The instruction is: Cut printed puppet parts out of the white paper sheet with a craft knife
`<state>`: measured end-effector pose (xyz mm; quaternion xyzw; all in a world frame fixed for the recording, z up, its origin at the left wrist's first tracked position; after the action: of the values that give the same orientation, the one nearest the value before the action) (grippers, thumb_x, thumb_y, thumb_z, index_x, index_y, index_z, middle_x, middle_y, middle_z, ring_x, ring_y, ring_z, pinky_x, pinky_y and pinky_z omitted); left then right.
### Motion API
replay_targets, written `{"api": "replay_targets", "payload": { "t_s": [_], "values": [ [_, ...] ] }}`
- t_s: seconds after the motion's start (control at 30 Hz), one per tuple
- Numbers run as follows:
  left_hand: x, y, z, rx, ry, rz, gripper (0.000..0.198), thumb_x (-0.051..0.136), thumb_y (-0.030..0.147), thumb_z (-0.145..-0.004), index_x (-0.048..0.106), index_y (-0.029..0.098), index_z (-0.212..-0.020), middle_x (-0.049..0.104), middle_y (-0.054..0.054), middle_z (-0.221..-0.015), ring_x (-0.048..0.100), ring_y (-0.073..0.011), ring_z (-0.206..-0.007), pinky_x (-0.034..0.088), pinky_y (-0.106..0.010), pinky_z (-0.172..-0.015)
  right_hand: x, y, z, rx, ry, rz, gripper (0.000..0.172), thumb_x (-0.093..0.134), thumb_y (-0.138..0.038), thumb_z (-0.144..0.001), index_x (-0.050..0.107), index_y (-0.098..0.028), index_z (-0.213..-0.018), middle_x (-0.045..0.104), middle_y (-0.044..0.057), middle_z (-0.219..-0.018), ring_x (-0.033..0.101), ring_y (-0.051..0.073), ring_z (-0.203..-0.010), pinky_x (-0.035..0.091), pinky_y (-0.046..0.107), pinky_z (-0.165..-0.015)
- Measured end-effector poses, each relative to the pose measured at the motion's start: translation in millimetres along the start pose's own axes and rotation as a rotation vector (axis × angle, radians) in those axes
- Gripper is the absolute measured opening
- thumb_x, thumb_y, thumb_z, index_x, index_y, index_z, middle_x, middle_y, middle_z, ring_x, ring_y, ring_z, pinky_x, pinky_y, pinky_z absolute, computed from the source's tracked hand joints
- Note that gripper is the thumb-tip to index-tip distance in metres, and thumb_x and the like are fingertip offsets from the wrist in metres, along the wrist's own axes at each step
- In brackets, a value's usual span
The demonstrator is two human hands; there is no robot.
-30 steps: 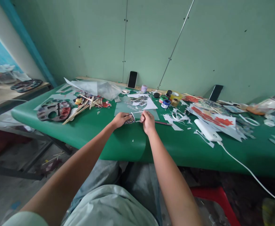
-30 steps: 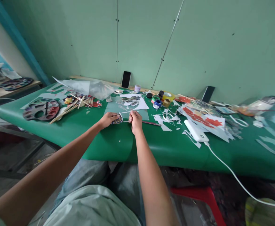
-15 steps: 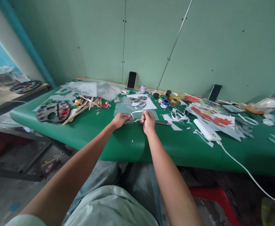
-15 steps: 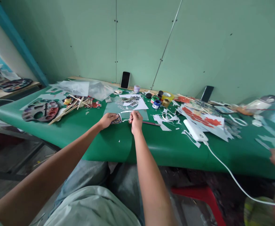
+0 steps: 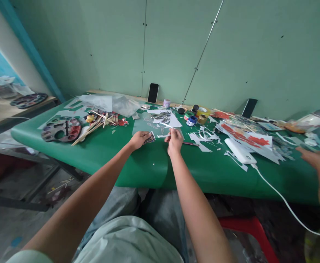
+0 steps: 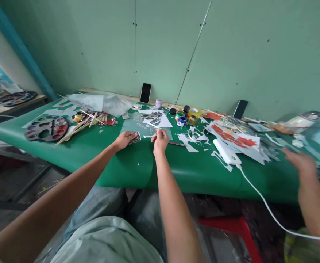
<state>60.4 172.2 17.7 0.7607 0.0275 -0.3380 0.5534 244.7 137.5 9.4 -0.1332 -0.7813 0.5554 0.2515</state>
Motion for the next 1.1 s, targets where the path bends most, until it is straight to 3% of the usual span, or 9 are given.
{"api": "replay_targets", "payload": {
  "t_s": [0.13,0.23,0.33,0.4,0.47,0.73,0.9,1.0,1.1],
  "values": [
    [1.5,6.4,0.9,0.047,-0.019,0.006,0.032,0.055,0.042,-0.093,0.062,0.012,-0.095,0.063,-0.001,-0.085,0.061,-0.0124,-0.072,0.054,-0.029,-0.066,8.8,-8.4,3.4,-0.083,-0.025,0.172,0.039,0.062,-0.044,-0.076,0.061,-0.019,-0.105,0.061,0.01,-0.103,0.061,0.019,-0.083,0.05,0.033,-0.072],
    [3.3,11.7,1.6,0.095,-0.032,0.018,0.03,0.056,0.041,-0.092,0.062,0.012,-0.092,0.063,-0.001,-0.083,0.062,-0.0125,-0.073,0.054,-0.03,-0.068,14.7,-20.6,9.6,-0.168,-0.046,0.264,0.037,0.061,-0.038,-0.078,0.06,-0.021,-0.111,0.054,0.014,-0.125,0.05,0.024,-0.113,0.043,0.037,-0.093],
    [2.4,14.1,1.5,0.129,-0.014,0.021,0.029,0.056,0.04,-0.092,0.062,0.012,-0.091,0.063,-0.001,-0.083,0.062,-0.0124,-0.073,0.054,-0.03,-0.069,28.8,-27.7,17.8,-0.214,-0.184,0.305,0.019,0.056,-0.04,-0.082,0.064,-0.023,-0.088,0.064,0.009,-0.101,0.054,0.021,-0.098,0.044,0.035,-0.09],
    [0.3,14.5,1.2,0.143,0.012,0.011,0.029,0.057,0.04,-0.092,0.062,0.012,-0.09,0.063,-0.001,-0.082,0.062,-0.0126,-0.073,0.054,-0.03,-0.069,39.8,-30.0,23.9,-0.229,-0.302,0.312,0.019,0.058,-0.04,-0.081,0.062,-0.024,-0.073,0.065,0.004,-0.08,0.056,0.019,-0.08,0.046,0.032,-0.081],
    [-2.1,14.5,0.8,0.154,0.045,-0.006,0.028,0.058,0.04,-0.091,0.062,0.012,-0.09,0.063,-0.001,-0.083,0.062,-0.0129,-0.074,0.054,-0.031,-0.07,46.5,-33.1,28.6,-0.242,-0.376,0.305,0.019,0.06,-0.039,-0.079,0.063,-0.024,-0.069,0.064,0.001,-0.072,0.055,0.018,-0.072,0.045,0.03,-0.075],
    [-21.5,18.0,2.6,0.208,0.255,-0.068,0.023,0.062,0.035,-0.089,0.063,0.013,-0.095,0.065,-0.005,-0.1,0.062,-0.0176,-0.095,0.052,-0.04,-0.087,46.9,-43.5,33.7,-0.251,-0.422,0.235,0.011,0.064,-0.033,-0.076,0.07,-0.025,-0.078,0.065,0.0,-0.079,0.051,0.015,-0.068,0.042,0.027,-0.068],
    [-36.3,19.5,8.7,0.244,0.401,-0.035,0.019,0.064,0.032,-0.087,0.064,0.014,-0.094,0.059,-0.008,-0.12,0.054,-0.0227,-0.115,0.043,-0.048,-0.1,45.6,-31.3,30.0,-0.166,-0.4,0.174,0.03,0.053,-0.022,-0.077,0.067,-0.024,-0.104,0.066,-0.003,-0.068,0.049,0.014,-0.057,0.041,0.026,-0.059],
    [-35.8,19.5,9.0,0.253,0.393,0.009,0.018,0.065,0.031,-0.086,0.064,0.014,-0.09,0.058,-0.008,-0.123,0.053,-0.0225,-0.116,0.044,-0.046,-0.099,46.8,-26.3,29.2,-0.121,-0.422,0.137,0.033,0.057,-0.024,-0.075,0.065,-0.024,-0.107,0.068,-0.003,-0.069,0.055,0.014,-0.061,0.042,0.025,-0.058],
    [-28.9,18.0,5.8,0.235,0.317,0.044,0.02,0.064,0.033,-0.087,0.063,0.013,-0.09,0.062,-0.007,-0.114,0.059,-0.0193,-0.104,0.049,-0.041,-0.091,45.4,-24.8,28.3,-0.091,-0.432,0.099,0.034,0.064,-0.029,-0.073,0.065,-0.024,-0.107,0.067,-0.004,-0.07,0.055,0.013,-0.062,0.043,0.024,-0.058]
  ]
}}
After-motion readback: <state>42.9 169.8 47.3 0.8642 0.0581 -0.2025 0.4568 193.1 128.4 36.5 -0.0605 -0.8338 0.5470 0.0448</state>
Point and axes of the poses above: each hand's wrist, its own z-axis away from the middle knuckle, its own x-axis out of the palm, y = z × x, the point moved 9 cm from there along -z, towards the middle knuckle
